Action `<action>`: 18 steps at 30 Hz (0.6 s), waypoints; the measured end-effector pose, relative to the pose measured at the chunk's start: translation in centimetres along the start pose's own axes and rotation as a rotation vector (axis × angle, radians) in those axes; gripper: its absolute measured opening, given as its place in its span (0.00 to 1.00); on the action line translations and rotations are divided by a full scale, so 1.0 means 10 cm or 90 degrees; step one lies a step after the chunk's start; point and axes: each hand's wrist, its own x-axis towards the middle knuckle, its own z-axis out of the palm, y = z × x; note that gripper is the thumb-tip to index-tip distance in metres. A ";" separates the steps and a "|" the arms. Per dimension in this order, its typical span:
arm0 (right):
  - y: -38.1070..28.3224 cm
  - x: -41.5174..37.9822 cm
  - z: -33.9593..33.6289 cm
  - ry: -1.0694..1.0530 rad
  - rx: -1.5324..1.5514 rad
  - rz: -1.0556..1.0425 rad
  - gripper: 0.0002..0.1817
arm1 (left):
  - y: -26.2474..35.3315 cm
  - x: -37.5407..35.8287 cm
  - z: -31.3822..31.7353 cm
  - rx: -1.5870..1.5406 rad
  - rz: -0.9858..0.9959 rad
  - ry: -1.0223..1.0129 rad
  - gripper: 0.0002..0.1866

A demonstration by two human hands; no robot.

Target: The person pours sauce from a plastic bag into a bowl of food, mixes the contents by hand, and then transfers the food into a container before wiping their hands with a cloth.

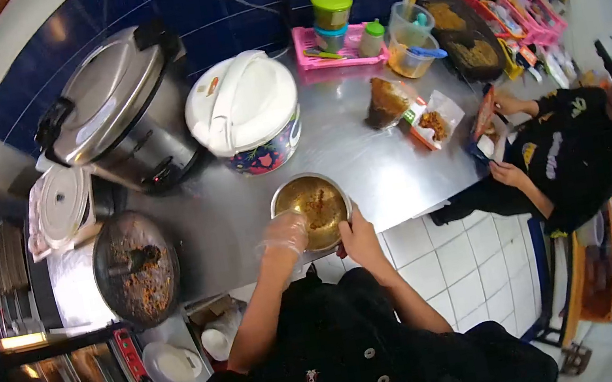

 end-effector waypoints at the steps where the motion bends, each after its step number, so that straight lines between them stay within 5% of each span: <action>1: -0.01 -0.02 0.03 -0.004 -0.041 0.024 0.33 | -0.07 0.02 0.02 0.002 0.027 -0.009 0.10; 10: 0.11 -0.13 0.32 0.082 -0.128 -0.043 0.28 | -0.14 0.00 0.03 0.082 0.111 -0.007 0.05; 11: 0.13 -0.13 0.32 0.072 -0.124 0.006 0.22 | -0.39 -0.12 0.37 0.054 0.319 0.310 0.06; 12: 0.50 -0.01 0.30 0.066 -0.306 -0.396 0.17 | -0.29 -0.18 0.22 0.035 0.246 0.184 0.07; 13: 0.00 -0.12 0.31 0.014 -0.051 0.073 0.24 | -0.44 -0.06 0.51 0.025 0.333 0.351 0.06; 16: 0.16 -0.03 0.40 0.021 -0.048 -0.021 0.23 | -0.20 0.21 0.31 0.020 -0.066 -0.121 0.10; 18: -0.27 -0.15 0.45 -0.011 -0.063 0.062 0.23 | -0.18 0.10 0.14 0.033 -0.067 -0.146 0.12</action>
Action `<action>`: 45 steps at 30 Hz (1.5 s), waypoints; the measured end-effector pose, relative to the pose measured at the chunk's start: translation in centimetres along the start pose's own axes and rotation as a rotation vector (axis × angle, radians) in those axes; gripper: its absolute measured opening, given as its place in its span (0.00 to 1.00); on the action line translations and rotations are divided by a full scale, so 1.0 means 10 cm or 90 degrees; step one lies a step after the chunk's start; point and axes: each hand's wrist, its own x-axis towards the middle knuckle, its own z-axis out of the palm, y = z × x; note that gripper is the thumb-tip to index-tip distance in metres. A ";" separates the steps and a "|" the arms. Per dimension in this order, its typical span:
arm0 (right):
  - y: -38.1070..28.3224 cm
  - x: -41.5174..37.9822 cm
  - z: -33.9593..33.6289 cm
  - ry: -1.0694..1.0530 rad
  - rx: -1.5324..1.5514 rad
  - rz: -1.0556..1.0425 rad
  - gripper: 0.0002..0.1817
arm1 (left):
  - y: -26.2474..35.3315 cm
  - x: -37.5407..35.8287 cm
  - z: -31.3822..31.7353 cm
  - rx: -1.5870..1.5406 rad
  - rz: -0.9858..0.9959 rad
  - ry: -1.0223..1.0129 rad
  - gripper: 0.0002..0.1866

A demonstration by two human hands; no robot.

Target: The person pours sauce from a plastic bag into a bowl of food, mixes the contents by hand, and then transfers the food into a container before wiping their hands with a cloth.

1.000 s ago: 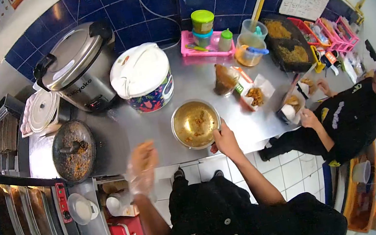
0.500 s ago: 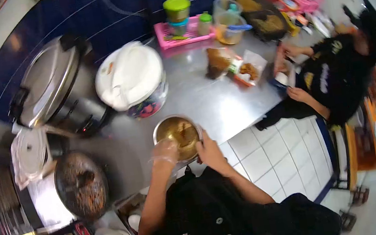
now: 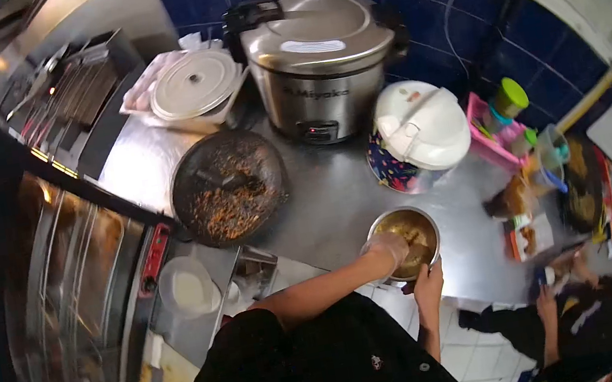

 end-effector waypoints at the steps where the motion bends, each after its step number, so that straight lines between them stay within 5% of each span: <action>1: 0.14 0.06 -0.04 -0.013 -0.011 -0.010 0.23 | 0.09 -0.08 -0.09 0.041 0.028 -0.047 0.13; 3: 0.43 0.17 0.01 0.086 -0.149 -0.343 0.24 | 0.15 -0.32 -0.29 0.048 0.031 -0.044 0.13; 4: 0.45 0.20 0.00 0.077 -0.151 -0.351 0.24 | 0.14 -0.41 -0.34 0.063 0.042 -0.053 0.13; 6: 0.44 0.21 -0.04 -0.056 0.025 -0.115 0.18 | 0.11 -0.46 -0.35 0.037 0.024 -0.051 0.13; 11: 0.74 0.40 -0.11 -0.045 -0.039 -0.224 0.16 | 0.06 -0.40 -0.23 -0.031 -0.030 -0.019 0.13; 14: 1.02 0.65 -0.19 -0.048 -0.086 -0.294 0.18 | -0.09 -0.52 -0.27 -0.045 0.041 0.069 0.12; 16: 0.57 0.40 -0.26 -0.093 -0.034 -0.104 0.20 | -0.28 -0.68 -0.24 -0.252 0.173 0.393 0.20; 18: 0.47 0.37 -0.33 -0.114 0.035 -0.111 0.22 | -0.16 -1.25 -0.77 -0.733 0.085 0.245 0.23; 22: 0.85 0.66 -0.36 -0.105 0.078 -0.004 0.29 | 0.16 -2.22 -1.18 -1.085 0.244 0.445 0.12; 23: 0.99 0.71 -0.33 -0.039 0.066 -0.100 0.30 | 0.32 -2.38 -1.24 -1.112 0.351 0.525 0.11; 24: 1.14 0.85 -0.36 -0.111 0.154 -0.002 0.31 | 0.41 -2.51 -1.27 -1.130 0.459 0.611 0.11; 28: 1.61 1.21 -0.28 -0.090 0.222 -0.044 0.21 | 0.20 -3.16 -1.37 -0.989 0.454 0.542 0.16; 30: 1.17 0.97 -0.35 -0.080 0.272 0.038 0.19 | 0.09 -3.45 -1.45 -0.916 0.493 0.488 0.19; 42: 1.16 0.77 -0.20 -0.003 0.392 0.102 0.22 | -0.21 -3.92 -2.36 -0.537 0.890 -0.033 0.42; 43: 1.19 0.72 -0.22 0.003 0.416 0.108 0.25 | -0.15 -3.76 -2.52 -0.621 0.877 0.113 0.11; 44: 1.17 0.67 -0.20 0.007 0.407 0.088 0.32 | -0.22 -3.73 -2.45 -0.633 0.887 0.107 0.11; 45: 1.11 0.59 -0.19 0.029 0.425 0.086 0.36 | -0.32 -3.69 -2.32 -0.742 0.820 0.282 0.09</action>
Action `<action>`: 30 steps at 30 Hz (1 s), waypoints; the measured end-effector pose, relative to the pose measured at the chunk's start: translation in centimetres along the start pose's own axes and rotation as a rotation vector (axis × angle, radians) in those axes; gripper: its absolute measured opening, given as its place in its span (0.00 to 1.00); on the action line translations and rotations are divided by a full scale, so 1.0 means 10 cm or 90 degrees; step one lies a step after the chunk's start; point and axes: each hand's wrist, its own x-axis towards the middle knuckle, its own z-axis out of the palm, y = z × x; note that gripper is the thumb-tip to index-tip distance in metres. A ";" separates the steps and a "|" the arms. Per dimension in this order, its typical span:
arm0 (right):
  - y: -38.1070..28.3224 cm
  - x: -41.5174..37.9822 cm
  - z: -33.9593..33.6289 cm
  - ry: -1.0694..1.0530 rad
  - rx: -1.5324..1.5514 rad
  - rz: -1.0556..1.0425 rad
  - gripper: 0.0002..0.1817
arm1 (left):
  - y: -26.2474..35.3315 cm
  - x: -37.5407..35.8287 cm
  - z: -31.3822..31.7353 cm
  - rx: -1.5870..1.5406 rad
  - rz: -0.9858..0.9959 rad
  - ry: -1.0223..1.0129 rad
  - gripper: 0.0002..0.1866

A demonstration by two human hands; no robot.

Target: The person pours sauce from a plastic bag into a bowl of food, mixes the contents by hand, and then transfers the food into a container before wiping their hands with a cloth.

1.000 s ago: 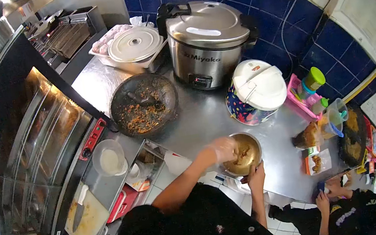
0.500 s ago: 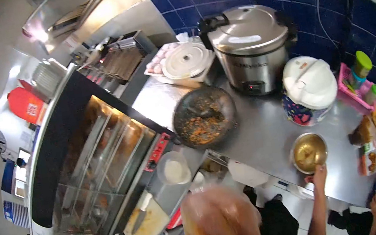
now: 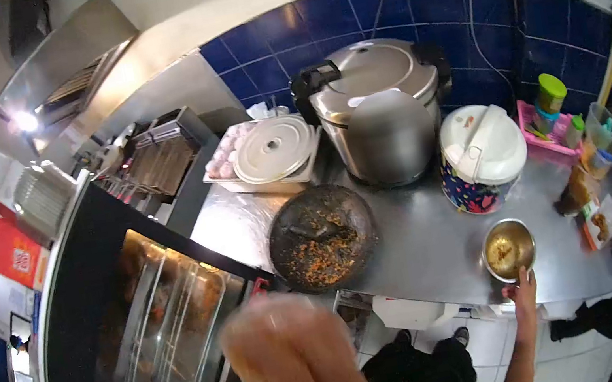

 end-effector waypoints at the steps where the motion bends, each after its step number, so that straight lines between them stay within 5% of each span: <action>1: -0.03 -0.12 0.05 0.019 0.018 -0.007 0.39 | -0.10 -0.18 -0.05 0.023 0.032 0.189 0.08; 3: -0.05 -0.39 0.18 0.178 0.017 -0.013 0.40 | -0.35 -0.54 -0.22 0.072 0.077 0.567 0.10; 5: 0.13 -0.55 0.18 0.257 -0.082 -0.099 0.34 | -0.68 -1.05 -0.77 0.090 -0.066 0.761 0.14; 6: 0.30 -0.59 0.19 0.263 -0.145 -0.146 0.27 | -0.85 -1.23 -0.94 0.084 -0.076 0.765 0.14; 8: 0.35 -0.97 0.59 0.145 -0.246 -0.214 0.20 | -1.20 -1.50 -1.10 -0.321 -0.039 0.811 0.19; 12: 0.01 -1.79 1.80 -0.095 -0.397 -0.287 0.20 | -1.75 -1.68 -1.14 -0.538 -0.078 0.797 0.27; 15: -0.31 -2.15 2.34 -0.300 -0.470 -0.576 0.23 | -1.96 -1.59 -1.07 -0.560 -0.091 0.805 0.29; 18: -0.37 -2.29 2.62 -0.345 -0.546 -0.706 0.22 | -2.14 -1.59 -1.05 -0.523 -0.114 0.818 0.30; 30: -0.13 -2.10 2.72 -0.183 -0.587 -0.640 0.09 | -2.53 -1.72 -0.97 -0.316 -0.273 0.915 0.38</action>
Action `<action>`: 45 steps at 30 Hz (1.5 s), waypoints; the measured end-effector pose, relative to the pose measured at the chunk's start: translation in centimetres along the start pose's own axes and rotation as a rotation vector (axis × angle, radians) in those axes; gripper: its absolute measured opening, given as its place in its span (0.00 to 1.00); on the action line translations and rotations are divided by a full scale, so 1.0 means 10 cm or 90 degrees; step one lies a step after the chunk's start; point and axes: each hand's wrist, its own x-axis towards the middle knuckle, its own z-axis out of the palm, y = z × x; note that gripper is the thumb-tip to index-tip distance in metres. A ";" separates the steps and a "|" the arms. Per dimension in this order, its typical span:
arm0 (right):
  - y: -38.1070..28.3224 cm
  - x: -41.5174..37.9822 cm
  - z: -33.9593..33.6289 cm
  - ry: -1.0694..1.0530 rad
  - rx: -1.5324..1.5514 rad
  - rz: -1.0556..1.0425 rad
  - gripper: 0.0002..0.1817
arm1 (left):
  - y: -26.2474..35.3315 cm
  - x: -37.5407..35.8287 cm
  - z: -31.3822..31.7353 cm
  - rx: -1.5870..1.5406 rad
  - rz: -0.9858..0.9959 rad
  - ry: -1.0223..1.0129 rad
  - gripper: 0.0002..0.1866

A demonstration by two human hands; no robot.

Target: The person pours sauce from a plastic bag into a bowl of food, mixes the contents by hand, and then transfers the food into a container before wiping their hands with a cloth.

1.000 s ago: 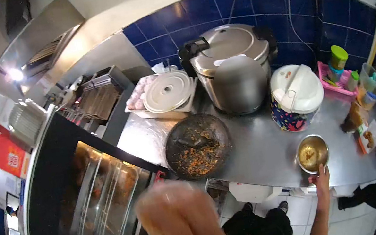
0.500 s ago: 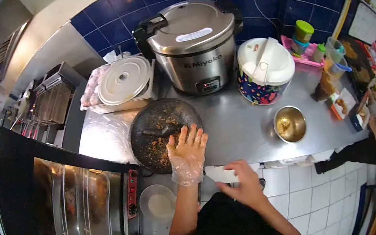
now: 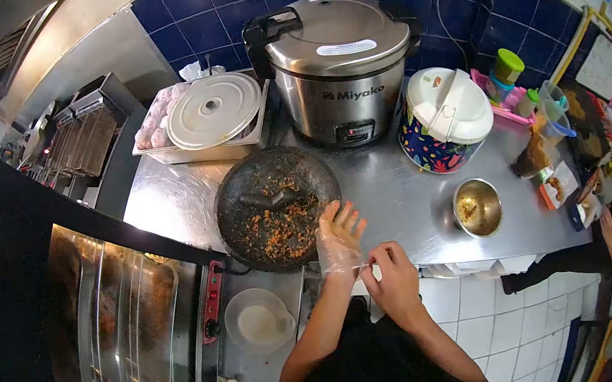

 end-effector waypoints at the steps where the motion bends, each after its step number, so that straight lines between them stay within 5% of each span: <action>1: 0.01 0.01 0.00 0.013 -0.003 0.022 0.08 | -0.02 0.00 0.01 0.011 -0.010 0.005 0.38; 13: 0.58 -0.12 0.06 0.016 0.007 0.201 0.08 | -0.66 -0.03 -0.16 0.109 -0.142 -0.081 0.19; 18: 0.71 -0.22 -0.07 0.005 0.001 0.260 0.09 | -0.93 -0.06 -0.23 0.391 -0.106 -0.165 0.25; 29: 1.21 -0.49 -0.22 0.054 0.050 0.286 0.06 | -1.16 -0.27 -0.32 0.578 -0.179 -0.357 0.33; 31: 1.29 -0.51 -0.24 0.096 0.059 0.188 0.07 | -1.09 -0.38 -0.31 0.574 -0.199 -0.346 0.35; 35: 1.48 -0.43 -0.49 0.095 -0.037 0.277 0.05 | -0.81 -0.57 -0.29 0.408 -0.330 -0.432 0.31; 38: 1.47 -0.33 -0.83 0.087 0.001 0.310 0.04 | -0.46 -0.74 -0.19 0.270 -0.372 -0.340 0.31; 43: 1.31 -0.26 -1.03 0.111 0.041 0.356 0.05 | 0.12 -0.86 -0.21 0.222 -0.351 -0.369 0.30; 45: 1.25 -0.38 -1.12 0.145 0.035 0.342 0.05 | 0.20 -0.84 -0.29 0.322 -0.289 -0.258 0.33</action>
